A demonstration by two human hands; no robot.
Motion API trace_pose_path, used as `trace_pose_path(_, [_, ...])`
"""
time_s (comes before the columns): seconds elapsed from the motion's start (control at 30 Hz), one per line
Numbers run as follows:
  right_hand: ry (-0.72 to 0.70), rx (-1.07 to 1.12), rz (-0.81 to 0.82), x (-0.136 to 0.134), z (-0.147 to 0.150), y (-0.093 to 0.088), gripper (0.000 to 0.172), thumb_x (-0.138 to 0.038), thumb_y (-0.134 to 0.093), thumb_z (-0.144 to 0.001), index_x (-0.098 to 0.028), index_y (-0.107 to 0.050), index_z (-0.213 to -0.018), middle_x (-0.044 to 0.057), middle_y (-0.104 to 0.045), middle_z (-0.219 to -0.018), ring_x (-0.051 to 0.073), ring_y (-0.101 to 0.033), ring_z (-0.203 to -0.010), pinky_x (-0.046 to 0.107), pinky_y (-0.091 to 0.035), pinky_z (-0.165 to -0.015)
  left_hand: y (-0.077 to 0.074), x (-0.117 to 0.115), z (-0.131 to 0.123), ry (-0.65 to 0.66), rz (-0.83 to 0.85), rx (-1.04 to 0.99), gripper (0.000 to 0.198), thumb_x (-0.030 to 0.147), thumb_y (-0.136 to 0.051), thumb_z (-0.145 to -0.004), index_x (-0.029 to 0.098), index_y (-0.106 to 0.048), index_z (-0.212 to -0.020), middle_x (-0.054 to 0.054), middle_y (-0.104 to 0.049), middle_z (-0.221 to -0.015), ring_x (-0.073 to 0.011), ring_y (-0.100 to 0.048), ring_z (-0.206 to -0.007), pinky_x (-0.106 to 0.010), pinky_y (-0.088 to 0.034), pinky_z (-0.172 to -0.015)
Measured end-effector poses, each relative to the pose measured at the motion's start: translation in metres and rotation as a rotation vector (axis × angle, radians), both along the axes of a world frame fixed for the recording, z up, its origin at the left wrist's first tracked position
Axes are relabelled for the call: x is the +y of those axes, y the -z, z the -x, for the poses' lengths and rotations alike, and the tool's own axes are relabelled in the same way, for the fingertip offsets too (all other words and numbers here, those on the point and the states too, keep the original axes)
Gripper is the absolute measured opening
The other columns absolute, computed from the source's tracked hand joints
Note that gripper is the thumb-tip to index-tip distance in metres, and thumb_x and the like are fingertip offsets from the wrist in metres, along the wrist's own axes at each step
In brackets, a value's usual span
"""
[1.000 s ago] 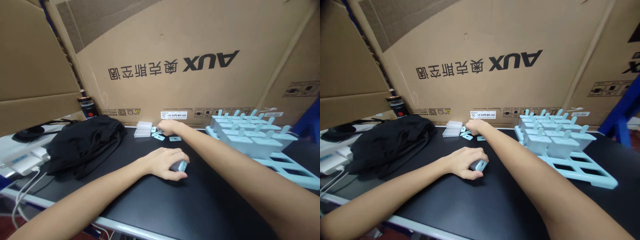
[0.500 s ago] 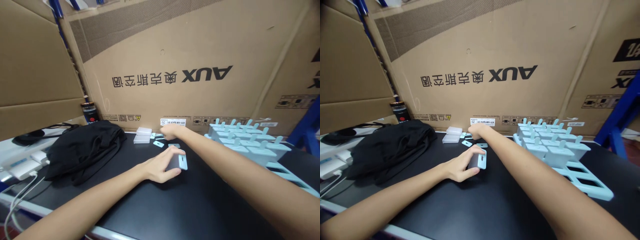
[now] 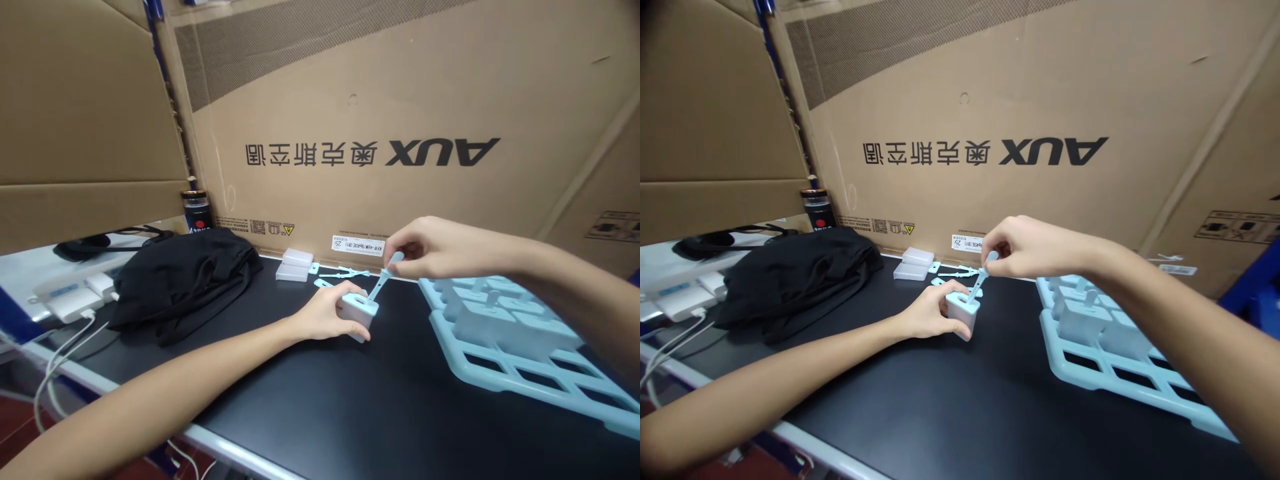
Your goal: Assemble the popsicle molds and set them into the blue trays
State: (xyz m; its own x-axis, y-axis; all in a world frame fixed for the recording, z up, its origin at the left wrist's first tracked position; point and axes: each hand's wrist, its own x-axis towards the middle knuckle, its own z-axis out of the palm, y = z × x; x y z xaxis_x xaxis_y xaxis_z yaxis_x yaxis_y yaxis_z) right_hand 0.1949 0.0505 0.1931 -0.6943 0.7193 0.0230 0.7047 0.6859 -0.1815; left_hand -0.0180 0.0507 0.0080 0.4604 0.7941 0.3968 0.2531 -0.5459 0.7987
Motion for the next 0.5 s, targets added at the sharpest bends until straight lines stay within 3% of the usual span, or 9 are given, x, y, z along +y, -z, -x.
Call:
trace_pose_path(0.2, [-0.092, -0.092, -0.04, -0.012, 0.031, 0.005, 0.019, -0.03, -0.053, -0.074, -0.019, -0.068, -0.072, -0.002, -0.056, -0.058, 0.01, -0.048, -0.052, 0.025, -0.032, -0.052, -0.004, -0.005, -0.001, 0.056, 0.069, -0.023, 0.069, 0.046, -0.085, -0.065, 0.018, -0.054, -0.119, 0.0, -0.063, -0.085, -0.012, -0.058, -0.068, -0.025, -0.049, -0.064])
trace_pose_path(0.33, [-0.055, -0.147, -0.039, -0.007, 0.027, -0.005, 0.018, -0.032, -0.054, -0.074, -0.02, -0.067, -0.072, -0.002, -0.057, -0.058, 0.011, -0.048, -0.052, 0.026, -0.03, -0.05, -0.006, -0.007, 0.0, 0.11, 0.085, 0.007, 0.057, 0.042, -0.08, -0.072, 0.017, -0.054, -0.116, 0.006, -0.052, -0.07, -0.0076, -0.048, -0.056, -0.021, -0.045, -0.055])
trace_pose_path(0.5, [-0.046, -0.255, 0.016, -0.004, 0.023, -0.01, 0.016, -0.031, -0.056, -0.074, -0.02, -0.066, -0.07, -0.002, -0.056, -0.059, 0.011, -0.047, -0.051, 0.026, -0.03, -0.05, -0.004, -0.007, 0.0, 0.209, 0.134, -0.07, 0.05, 0.028, -0.075, -0.075, 0.017, -0.051, -0.118, 0.001, -0.059, -0.083, -0.0111, -0.061, -0.07, -0.026, -0.054, -0.069])
